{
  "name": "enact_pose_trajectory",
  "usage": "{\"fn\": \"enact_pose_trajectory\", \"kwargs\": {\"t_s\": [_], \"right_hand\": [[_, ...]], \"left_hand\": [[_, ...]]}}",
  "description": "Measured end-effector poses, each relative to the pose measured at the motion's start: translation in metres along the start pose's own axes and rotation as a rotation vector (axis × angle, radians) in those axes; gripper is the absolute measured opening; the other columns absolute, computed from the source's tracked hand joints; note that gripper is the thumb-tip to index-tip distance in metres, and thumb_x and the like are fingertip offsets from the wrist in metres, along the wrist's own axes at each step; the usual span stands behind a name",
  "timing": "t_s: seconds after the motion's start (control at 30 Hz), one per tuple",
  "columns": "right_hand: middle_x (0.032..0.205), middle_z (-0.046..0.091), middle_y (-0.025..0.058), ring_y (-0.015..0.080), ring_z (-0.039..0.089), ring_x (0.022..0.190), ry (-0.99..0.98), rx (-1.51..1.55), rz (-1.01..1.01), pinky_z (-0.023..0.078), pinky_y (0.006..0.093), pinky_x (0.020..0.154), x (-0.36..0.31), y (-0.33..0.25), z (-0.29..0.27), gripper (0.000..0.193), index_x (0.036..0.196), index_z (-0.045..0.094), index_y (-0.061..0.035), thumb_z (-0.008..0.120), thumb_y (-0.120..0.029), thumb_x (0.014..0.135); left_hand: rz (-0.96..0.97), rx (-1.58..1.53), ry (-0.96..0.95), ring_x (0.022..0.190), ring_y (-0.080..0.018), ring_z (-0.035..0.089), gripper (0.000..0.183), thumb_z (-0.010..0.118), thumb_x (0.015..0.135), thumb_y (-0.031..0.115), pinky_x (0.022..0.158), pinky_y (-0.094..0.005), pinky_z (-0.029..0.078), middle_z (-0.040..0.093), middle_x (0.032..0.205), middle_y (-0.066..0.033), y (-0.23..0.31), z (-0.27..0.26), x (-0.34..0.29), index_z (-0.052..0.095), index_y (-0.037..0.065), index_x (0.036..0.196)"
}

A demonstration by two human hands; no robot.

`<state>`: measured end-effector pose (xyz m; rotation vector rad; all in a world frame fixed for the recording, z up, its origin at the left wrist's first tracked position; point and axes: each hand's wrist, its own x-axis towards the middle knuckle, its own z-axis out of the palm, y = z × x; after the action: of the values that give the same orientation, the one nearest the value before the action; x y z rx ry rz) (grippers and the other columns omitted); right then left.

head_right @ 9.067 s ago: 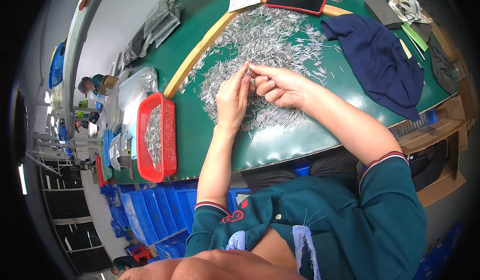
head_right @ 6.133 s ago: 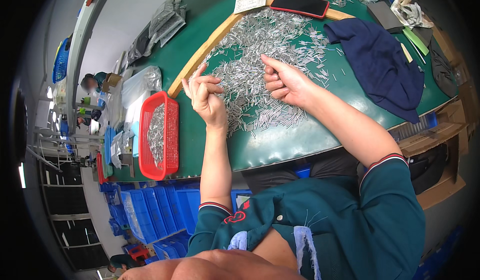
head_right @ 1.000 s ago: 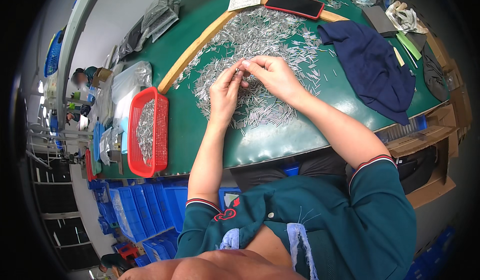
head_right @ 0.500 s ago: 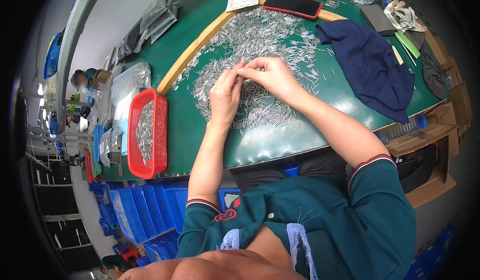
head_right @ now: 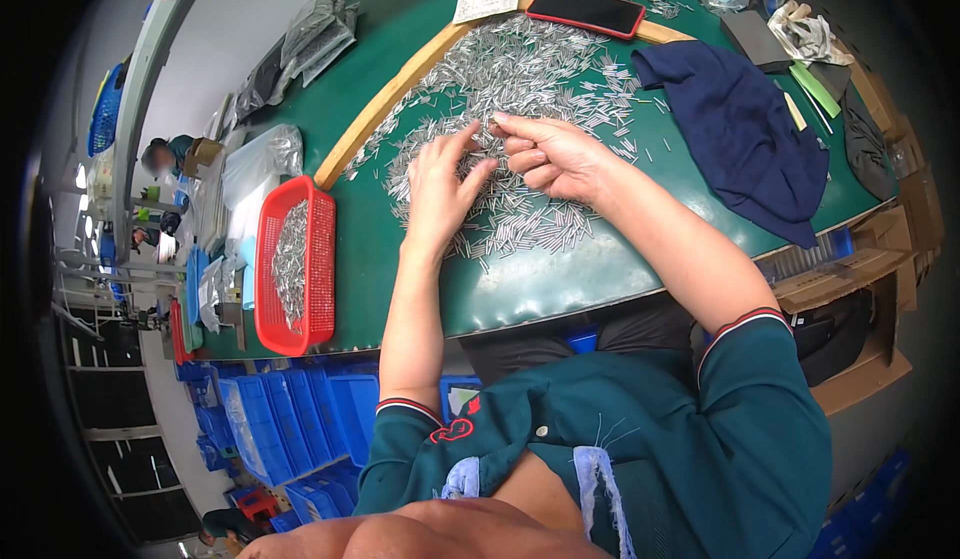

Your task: The person assembles small metal components by picking pins from the pile on the table and fitting small pieces onto them by hand.

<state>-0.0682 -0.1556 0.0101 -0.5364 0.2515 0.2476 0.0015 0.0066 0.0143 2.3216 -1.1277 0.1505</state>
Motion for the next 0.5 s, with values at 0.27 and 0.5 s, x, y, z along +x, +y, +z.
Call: {"fn": "enact_pose_trajectory", "kwargs": {"t_s": [0.27, 0.5], "right_hand": [[0.060, 0.033, -0.0059, -0.0011, 0.028, 0.044, -0.095, 0.133, 0.103, 0.017, 0.0113, 0.030, 0.003, 0.000, -0.004, 0.018, 0.089, 0.048, -0.0062, 0.047, -0.024, 0.089], [0.061, 0.033, -0.0058, -0.0011, 0.028, 0.044, -0.133, 0.155, 0.104, 0.017, 0.0112, 0.030, 0.004, 0.001, -0.008, 0.017, 0.089, 0.048, -0.0062, 0.045, -0.023, 0.089]], "left_hand": [[0.003, 0.208, -0.064, 0.104, -0.0229, 0.043, 0.046, 0.069, 0.064, 0.035, 0.094, -0.0545, 0.022, 0.053, 0.100, -0.0061, -0.021, -0.004, -0.009, 0.059, 0.009, 0.101], [0.069, 0.229, 0.001, 0.094, -0.0224, 0.050, 0.017, 0.063, 0.073, 0.021, 0.093, -0.0466, 0.025, 0.057, 0.092, -0.0029, -0.020, 0.004, -0.001, 0.063, 0.009, 0.085]]}}
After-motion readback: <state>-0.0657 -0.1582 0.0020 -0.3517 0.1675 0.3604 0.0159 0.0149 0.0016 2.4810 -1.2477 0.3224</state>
